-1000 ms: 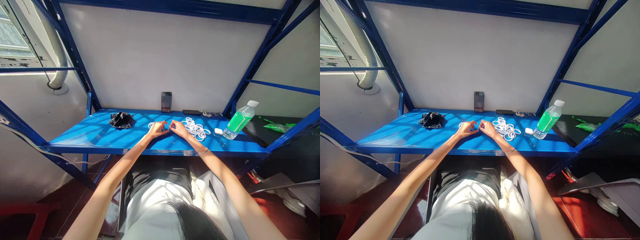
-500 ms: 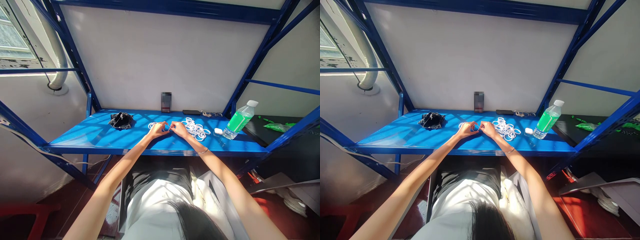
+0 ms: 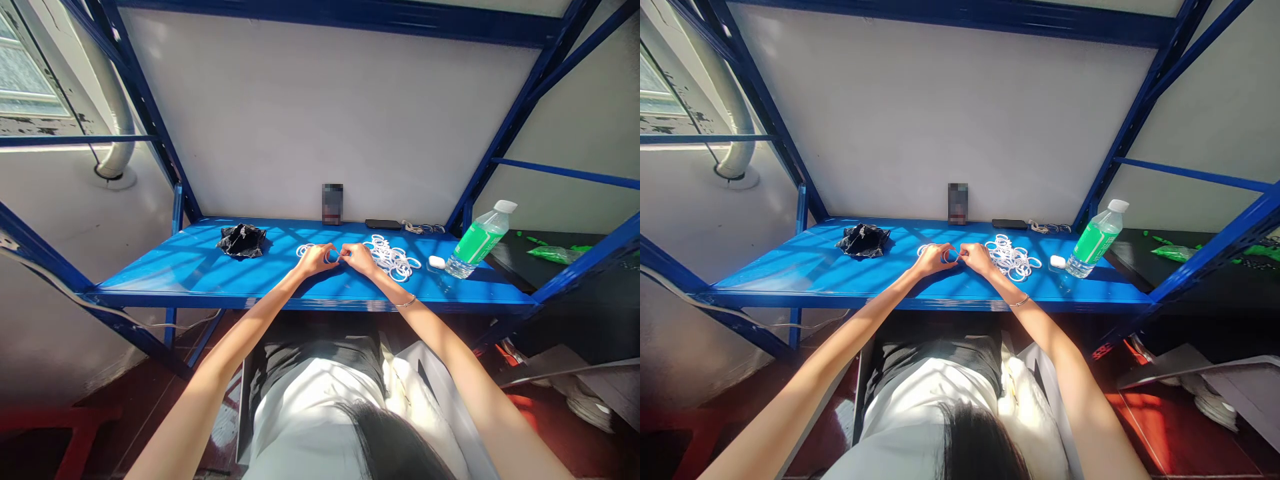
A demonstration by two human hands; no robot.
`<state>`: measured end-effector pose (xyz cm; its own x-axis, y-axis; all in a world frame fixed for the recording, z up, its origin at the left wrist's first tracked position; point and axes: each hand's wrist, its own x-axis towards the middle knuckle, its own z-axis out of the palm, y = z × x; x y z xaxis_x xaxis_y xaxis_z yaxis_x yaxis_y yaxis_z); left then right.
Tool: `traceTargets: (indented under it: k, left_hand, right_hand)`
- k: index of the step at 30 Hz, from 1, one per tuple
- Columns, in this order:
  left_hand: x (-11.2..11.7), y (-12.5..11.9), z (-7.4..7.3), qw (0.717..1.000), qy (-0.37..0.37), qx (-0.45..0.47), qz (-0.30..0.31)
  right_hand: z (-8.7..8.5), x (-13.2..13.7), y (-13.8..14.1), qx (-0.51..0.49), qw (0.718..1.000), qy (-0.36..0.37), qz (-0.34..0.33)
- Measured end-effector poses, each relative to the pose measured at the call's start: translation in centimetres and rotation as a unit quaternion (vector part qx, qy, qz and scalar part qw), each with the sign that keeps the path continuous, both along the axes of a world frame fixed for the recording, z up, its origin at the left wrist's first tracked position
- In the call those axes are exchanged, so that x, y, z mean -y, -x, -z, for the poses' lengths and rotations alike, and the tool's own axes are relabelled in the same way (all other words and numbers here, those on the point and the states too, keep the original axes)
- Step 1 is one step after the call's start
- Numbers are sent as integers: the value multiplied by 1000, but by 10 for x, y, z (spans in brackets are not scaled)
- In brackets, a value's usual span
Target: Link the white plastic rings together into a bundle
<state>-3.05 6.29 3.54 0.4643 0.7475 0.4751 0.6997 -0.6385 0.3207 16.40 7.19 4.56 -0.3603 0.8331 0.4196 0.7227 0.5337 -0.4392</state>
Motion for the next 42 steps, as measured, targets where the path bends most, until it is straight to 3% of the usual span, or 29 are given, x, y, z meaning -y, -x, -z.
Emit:
traceTargets:
  k: [22,27,31,35,42]
  left_hand:
    - [2,-2,-2,1000,2,-5,-18]
    - [2,0,-1,1000,-5,-11,-15]
    - [0,2,0,999,-25,-6,-40]
    - [-3,6,-1,993,-47,9,-111]
    - [-7,17,-3,970,-36,21,-240]
  right_hand:
    - [-4,4,1,10,1000,19,8]
    - [-3,1,0,4,999,28,-19]
    - [1,-3,-1,17,999,-31,-34]
    - [7,-8,-6,65,995,-60,45]
    - [17,-20,-18,132,967,-14,219]
